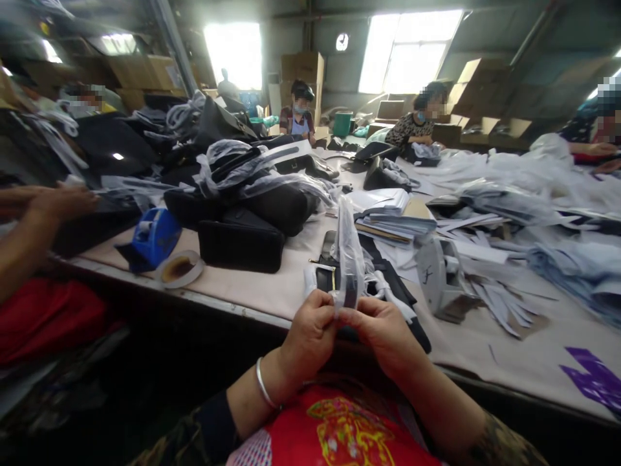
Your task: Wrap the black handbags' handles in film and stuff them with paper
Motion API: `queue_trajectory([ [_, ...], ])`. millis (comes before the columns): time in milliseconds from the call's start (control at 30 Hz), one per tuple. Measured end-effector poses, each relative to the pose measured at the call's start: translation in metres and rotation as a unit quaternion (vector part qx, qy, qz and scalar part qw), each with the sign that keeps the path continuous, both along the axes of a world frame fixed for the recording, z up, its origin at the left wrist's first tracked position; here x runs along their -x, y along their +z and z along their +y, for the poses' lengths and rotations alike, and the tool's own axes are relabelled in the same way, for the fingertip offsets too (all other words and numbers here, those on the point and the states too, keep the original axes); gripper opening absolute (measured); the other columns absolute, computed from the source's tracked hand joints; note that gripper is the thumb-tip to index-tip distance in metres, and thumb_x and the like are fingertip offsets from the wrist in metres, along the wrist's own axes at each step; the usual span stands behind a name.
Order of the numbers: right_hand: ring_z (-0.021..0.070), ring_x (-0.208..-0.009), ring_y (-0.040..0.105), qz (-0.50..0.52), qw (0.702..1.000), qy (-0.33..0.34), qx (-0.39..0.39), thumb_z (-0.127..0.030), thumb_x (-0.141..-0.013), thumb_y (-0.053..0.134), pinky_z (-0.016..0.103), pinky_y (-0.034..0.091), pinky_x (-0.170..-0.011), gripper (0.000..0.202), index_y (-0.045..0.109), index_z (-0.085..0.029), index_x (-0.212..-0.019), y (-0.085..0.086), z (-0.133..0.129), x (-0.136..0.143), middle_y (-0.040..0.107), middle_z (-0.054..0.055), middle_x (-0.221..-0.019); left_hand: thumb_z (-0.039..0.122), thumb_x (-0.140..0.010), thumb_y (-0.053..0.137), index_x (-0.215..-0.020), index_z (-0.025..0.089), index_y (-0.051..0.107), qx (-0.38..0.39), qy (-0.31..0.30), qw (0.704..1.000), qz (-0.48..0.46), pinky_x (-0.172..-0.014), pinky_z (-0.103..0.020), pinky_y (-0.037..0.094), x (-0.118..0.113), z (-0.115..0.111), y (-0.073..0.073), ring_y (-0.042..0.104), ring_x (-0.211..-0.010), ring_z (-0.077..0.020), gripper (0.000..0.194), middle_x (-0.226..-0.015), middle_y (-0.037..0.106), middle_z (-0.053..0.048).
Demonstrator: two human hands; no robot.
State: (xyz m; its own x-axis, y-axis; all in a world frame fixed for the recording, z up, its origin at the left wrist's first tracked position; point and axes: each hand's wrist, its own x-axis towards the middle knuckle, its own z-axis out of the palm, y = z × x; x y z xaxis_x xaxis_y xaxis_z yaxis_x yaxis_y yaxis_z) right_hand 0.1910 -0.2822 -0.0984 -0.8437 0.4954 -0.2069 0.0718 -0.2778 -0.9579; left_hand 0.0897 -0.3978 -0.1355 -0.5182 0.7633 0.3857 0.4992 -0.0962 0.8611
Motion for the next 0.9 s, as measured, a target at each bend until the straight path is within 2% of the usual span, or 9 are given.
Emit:
queue_trajectory([
  [200, 0.0188, -0.068, 0.065, 0.002, 0.998, -0.024, -0.061, -0.042, -0.071, 0.084, 0.029, 0.054, -0.065, 0.027, 0.079, -0.016, -0.079, -0.005, 0.001, -0.007, 0.072, 0.003, -0.071, 0.023, -0.094, 0.058, -0.08, 0.014, 0.075, 0.01, -0.017, 1.0, 0.021, -0.078, -0.029, 0.048, 0.002, -0.001, 0.006, 0.054, -0.087, -0.0175, 0.023, -0.09, 0.054, -0.007],
  [333, 0.0217, -0.078, 0.069, 0.004, 0.972, -0.016, -0.236, -0.033, -0.084, 0.074, 0.032, 0.055, -0.072, 0.016, 0.079, -0.019, -0.087, -0.01, -0.002, -0.014, 0.076, 0.005, -0.084, 0.031, -0.086, 0.068, -0.091, 0.013, 0.075, 0.054, -0.137, 0.965, -0.216, -0.056, -0.023, 0.038, 0.012, -0.01, 0.021, 0.045, -0.064, -0.0106, 0.021, -0.074, 0.05, -0.001],
  [400, 0.0218, -0.083, 0.07, 0.032, 0.939, -0.015, -0.342, -0.028, -0.089, 0.068, 0.032, 0.056, -0.076, 0.012, 0.078, -0.02, -0.089, -0.016, -0.003, -0.015, 0.076, 0.006, -0.089, 0.04, -0.087, 0.066, -0.102, 0.011, 0.074, 0.068, -0.183, 0.917, -0.349, -0.047, -0.02, 0.026, 0.014, -0.012, 0.025, 0.032, -0.051, -0.0066, 0.033, -0.064, 0.044, 0.003],
  [467, 0.0209, -0.085, 0.07, 0.073, 0.895, -0.008, -0.439, -0.021, -0.093, 0.061, 0.03, 0.056, -0.076, 0.015, 0.077, -0.02, -0.092, -0.024, -0.004, -0.014, 0.075, 0.007, -0.094, 0.042, -0.087, 0.067, -0.101, 0.01, 0.074, 0.066, -0.169, 0.902, -0.392, -0.048, -0.02, 0.027, 0.013, -0.01, 0.025, 0.034, -0.051, -0.0062, 0.036, -0.061, 0.046, 0.003],
  [600, 0.0212, -0.08, 0.068, 0.119, 0.784, -0.008, -0.609, -0.011, -0.093, 0.051, 0.032, 0.055, -0.074, 0.023, 0.074, -0.015, -0.093, -0.038, -0.003, -0.014, 0.072, 0.011, -0.084, 0.031, -0.088, 0.066, -0.081, 0.009, 0.073, 0.04, -0.096, 0.938, -0.33, -0.064, -0.024, 0.042, 0.002, -0.002, 0.019, 0.053, -0.069, -0.0128, 0.024, -0.073, 0.061, -0.003],
  [667, 0.0214, -0.077, 0.065, 0.116, 0.766, -0.015, -0.632, -0.012, -0.093, 0.051, 0.033, 0.054, -0.074, 0.023, 0.074, -0.015, -0.088, -0.039, -0.002, -0.016, 0.069, 0.011, -0.078, 0.026, -0.09, 0.063, -0.074, 0.01, 0.071, 0.029, -0.068, 0.96, -0.272, -0.066, -0.024, 0.043, -0.001, 0.0, 0.018, 0.053, -0.071, -0.0134, 0.024, -0.073, 0.061, -0.003],
  [767, 0.0197, -0.076, 0.062, 0.087, 0.867, 0.045, -0.489, -0.024, -0.095, 0.057, 0.032, 0.052, -0.075, 0.02, 0.075, -0.016, -0.091, -0.032, 0.005, -0.02, 0.066, 0.008, -0.078, 0.023, -0.092, 0.061, -0.068, 0.012, 0.069, 0.009, -0.05, 0.985, -0.167, -0.066, -0.023, 0.044, 0.001, -0.003, 0.019, 0.054, -0.072, -0.0128, 0.028, -0.075, 0.06, -0.004],
  [833, 0.0141, -0.061, 0.052, 0.057, 0.957, 0.096, -0.266, -0.041, -0.095, 0.061, 0.027, 0.048, -0.061, 0.028, 0.074, -0.016, -0.092, -0.027, 0.011, -0.023, 0.059, 0.002, -0.067, 0.024, -0.095, 0.059, -0.073, 0.012, 0.071, -0.015, -0.082, 0.992, -0.097, -0.067, -0.023, 0.046, 0.005, -0.007, 0.019, 0.057, -0.073, -0.013, 0.027, -0.078, 0.062, -0.005],
  [900, 0.0078, -0.047, 0.034, 0.031, 0.992, 0.116, -0.043, -0.054, -0.088, 0.068, 0.021, 0.032, -0.045, 0.041, 0.072, -0.014, -0.083, -0.024, 0.017, -0.025, 0.044, -0.004, -0.054, 0.024, -0.096, 0.057, -0.081, 0.012, 0.073, -0.037, -0.13, 0.99, -0.029, -0.069, -0.023, 0.048, 0.007, -0.01, 0.016, 0.059, -0.075, -0.0139, 0.026, -0.082, 0.064, -0.008],
])
